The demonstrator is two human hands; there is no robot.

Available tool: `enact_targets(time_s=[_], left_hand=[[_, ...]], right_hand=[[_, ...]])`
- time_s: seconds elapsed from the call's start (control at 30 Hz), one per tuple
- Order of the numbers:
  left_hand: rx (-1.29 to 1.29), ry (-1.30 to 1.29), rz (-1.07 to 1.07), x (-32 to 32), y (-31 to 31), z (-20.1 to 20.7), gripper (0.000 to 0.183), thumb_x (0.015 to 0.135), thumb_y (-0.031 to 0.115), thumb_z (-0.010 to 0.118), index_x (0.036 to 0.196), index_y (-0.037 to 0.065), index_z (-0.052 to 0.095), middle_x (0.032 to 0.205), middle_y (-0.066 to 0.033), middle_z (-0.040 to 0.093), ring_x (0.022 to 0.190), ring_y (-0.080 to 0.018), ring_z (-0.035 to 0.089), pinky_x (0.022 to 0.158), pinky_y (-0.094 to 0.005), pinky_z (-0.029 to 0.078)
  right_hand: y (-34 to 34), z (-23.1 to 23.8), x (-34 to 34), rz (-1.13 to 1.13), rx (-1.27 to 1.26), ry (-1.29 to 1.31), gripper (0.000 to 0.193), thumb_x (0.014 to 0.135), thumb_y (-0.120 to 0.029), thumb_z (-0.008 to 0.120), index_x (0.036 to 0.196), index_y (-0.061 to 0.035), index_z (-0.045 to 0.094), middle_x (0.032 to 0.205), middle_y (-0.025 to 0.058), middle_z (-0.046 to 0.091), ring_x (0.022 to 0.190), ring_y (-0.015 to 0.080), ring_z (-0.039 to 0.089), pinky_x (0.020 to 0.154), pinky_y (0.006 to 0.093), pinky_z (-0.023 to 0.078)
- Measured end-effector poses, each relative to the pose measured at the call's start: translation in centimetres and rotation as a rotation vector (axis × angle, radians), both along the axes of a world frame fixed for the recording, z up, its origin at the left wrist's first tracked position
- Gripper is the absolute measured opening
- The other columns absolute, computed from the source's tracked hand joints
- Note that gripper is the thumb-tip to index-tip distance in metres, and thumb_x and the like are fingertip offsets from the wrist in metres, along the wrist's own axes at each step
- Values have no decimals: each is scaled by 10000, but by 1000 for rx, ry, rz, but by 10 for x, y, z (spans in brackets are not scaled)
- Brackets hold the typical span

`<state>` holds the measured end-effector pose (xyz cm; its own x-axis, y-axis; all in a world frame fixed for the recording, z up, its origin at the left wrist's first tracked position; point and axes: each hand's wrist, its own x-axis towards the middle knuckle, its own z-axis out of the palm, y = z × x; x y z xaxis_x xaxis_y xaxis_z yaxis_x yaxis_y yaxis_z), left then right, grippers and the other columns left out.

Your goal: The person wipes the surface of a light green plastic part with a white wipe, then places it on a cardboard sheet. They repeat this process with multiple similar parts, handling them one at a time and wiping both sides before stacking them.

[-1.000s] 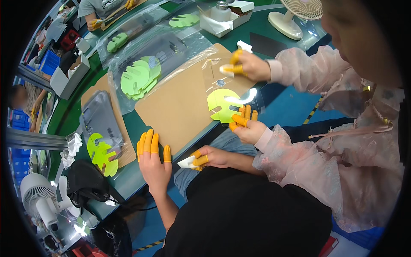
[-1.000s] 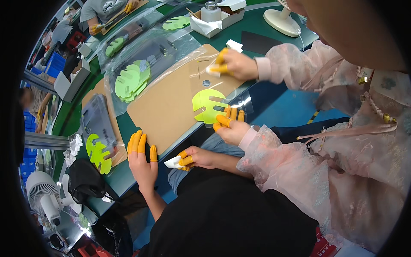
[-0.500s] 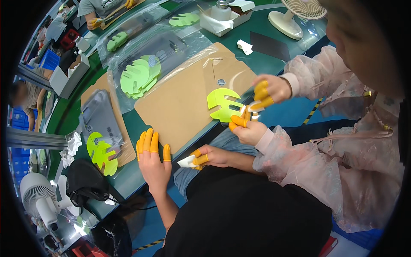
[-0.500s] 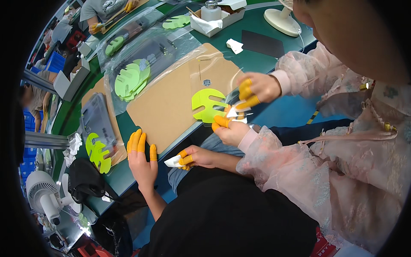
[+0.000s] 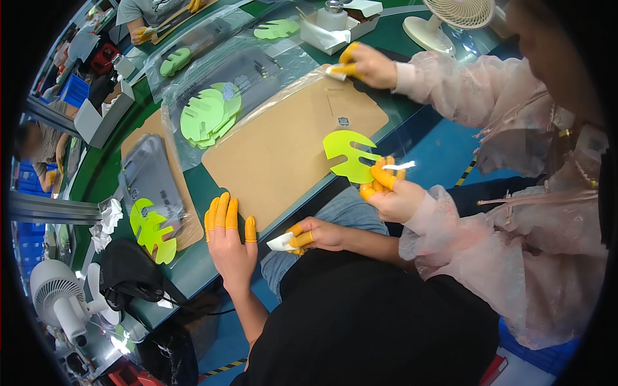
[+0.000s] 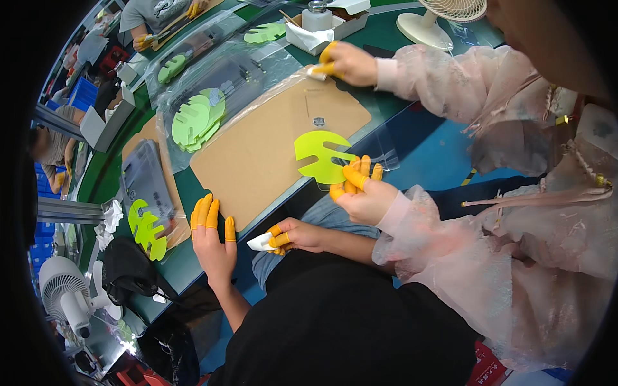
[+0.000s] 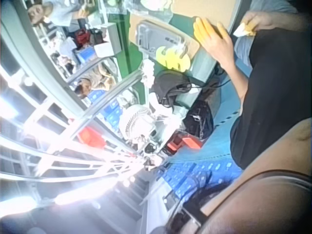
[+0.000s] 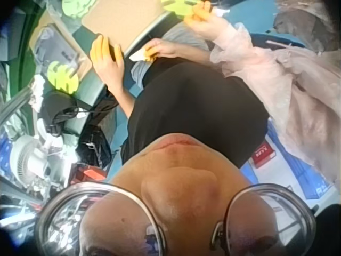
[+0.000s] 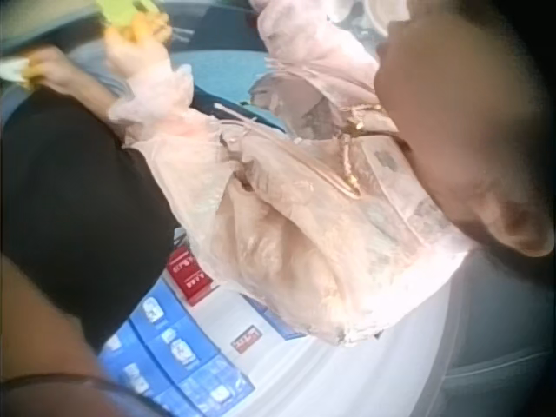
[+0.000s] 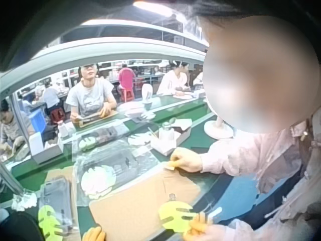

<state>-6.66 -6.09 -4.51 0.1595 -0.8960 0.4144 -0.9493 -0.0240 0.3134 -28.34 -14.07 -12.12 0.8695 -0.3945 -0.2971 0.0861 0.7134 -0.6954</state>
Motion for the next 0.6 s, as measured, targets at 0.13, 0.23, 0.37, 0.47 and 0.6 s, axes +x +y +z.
enact_targets(time_s=[0.13, 0.23, 0.37, 0.47, 0.6], left_hand=[[5, -14, 11, 0, 2, 3, 358, 750, 123, 591, 1071, -20, 523, 1168, -128, 499, 1112, -313, 432, 939, -400, 328], [3, -6, -7, -1, -2, 0, 361, 751, 123, 590, 1075, -20, 521, 1166, -131, 499, 1110, -316, 432, 938, -402, 327], [5, -5, 3, -1, 0, 2, 368, 751, 125, 590, 1081, -21, 517, 1166, -135, 496, 1105, -325, 431, 937, -407, 326], [8, -3, 3, 1, 1, 2, 369, 752, 126, 588, 1083, -22, 515, 1166, -139, 494, 1104, -330, 430, 938, -412, 325], [5, -1, -8, 0, 0, 4, 368, 753, 125, 585, 1083, -22, 514, 1164, -142, 494, 1106, -333, 427, 940, -419, 321]], right_hand=[[16, -12, 22, 53, 60, -26, 150, 798, -72, 539, 913, 14, 585, 764, 63, 599, 670, 117, 569, 618, 229, 446], [25, -21, 31, 64, 88, -23, 149, 798, -71, 539, 910, 14, 585, 762, 63, 599, 668, 118, 570, 617, 230, 447], [24, -22, 40, 95, 96, -26, 147, 797, -69, 539, 907, 15, 586, 760, 64, 600, 666, 118, 570, 614, 230, 447], [22, -18, 40, 122, 103, -28, 191, 805, -89, 540, 968, 4, 575, 783, 43, 595, 684, 99, 564, 631, 217, 440], [21, -17, 39, 128, 109, -51, 188, 807, -98, 549, 959, 9, 580, 784, 44, 592, 695, 99, 558, 637, 218, 436]])
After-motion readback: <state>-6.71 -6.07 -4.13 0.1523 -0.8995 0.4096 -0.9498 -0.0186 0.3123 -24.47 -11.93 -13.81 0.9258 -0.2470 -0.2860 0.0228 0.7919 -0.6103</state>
